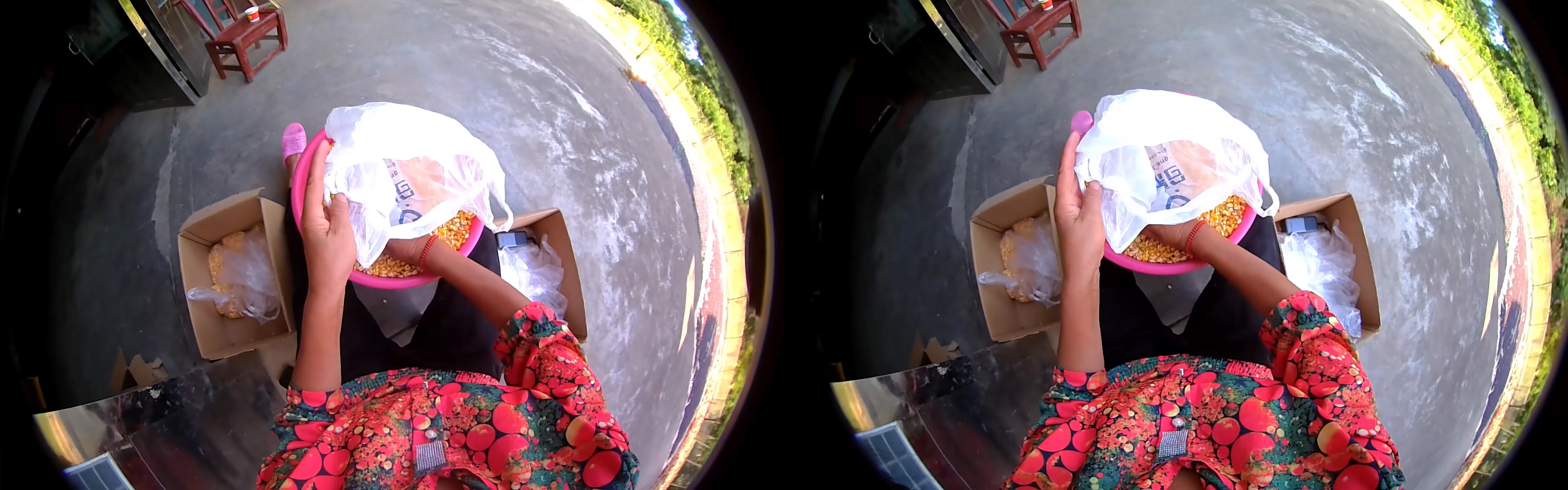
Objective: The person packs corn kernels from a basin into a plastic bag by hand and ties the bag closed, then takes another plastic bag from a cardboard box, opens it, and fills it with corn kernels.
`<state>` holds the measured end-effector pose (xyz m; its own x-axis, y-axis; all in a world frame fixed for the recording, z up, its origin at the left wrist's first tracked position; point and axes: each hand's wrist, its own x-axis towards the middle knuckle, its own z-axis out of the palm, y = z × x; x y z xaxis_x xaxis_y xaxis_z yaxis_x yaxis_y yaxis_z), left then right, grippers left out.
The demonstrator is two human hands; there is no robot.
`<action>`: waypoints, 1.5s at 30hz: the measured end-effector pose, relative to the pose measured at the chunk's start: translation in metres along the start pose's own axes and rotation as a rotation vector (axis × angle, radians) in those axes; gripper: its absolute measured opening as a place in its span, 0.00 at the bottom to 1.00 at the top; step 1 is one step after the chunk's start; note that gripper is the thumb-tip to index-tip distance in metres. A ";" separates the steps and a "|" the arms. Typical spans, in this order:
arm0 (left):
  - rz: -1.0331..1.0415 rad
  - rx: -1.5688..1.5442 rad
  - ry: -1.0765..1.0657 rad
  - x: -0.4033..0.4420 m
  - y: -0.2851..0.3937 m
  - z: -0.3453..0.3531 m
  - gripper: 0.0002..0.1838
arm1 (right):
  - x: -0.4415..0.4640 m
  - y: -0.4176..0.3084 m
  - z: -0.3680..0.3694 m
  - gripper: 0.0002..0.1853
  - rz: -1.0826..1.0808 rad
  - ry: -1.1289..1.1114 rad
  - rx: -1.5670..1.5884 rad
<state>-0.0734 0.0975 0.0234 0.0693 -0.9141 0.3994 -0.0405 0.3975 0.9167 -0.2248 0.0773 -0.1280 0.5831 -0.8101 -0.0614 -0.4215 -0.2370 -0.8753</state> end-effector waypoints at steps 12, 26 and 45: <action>0.027 0.497 -0.042 0.030 -0.020 0.005 0.35 | -0.012 -0.043 -0.038 0.13 0.167 -0.059 -0.019; -0.348 -0.352 -0.047 0.002 -0.024 0.003 0.35 | -0.018 -0.110 -0.125 0.13 0.249 0.046 0.732; 0.070 0.359 -0.003 -0.015 0.009 -0.037 0.30 | 0.029 -0.098 -0.063 0.29 0.043 -0.256 -0.647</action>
<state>-0.0382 0.1179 0.0263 0.0515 -0.8861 0.4606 -0.3921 0.4062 0.8254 -0.2105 0.0434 -0.0139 0.6683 -0.6930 -0.2703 -0.7307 -0.5436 -0.4130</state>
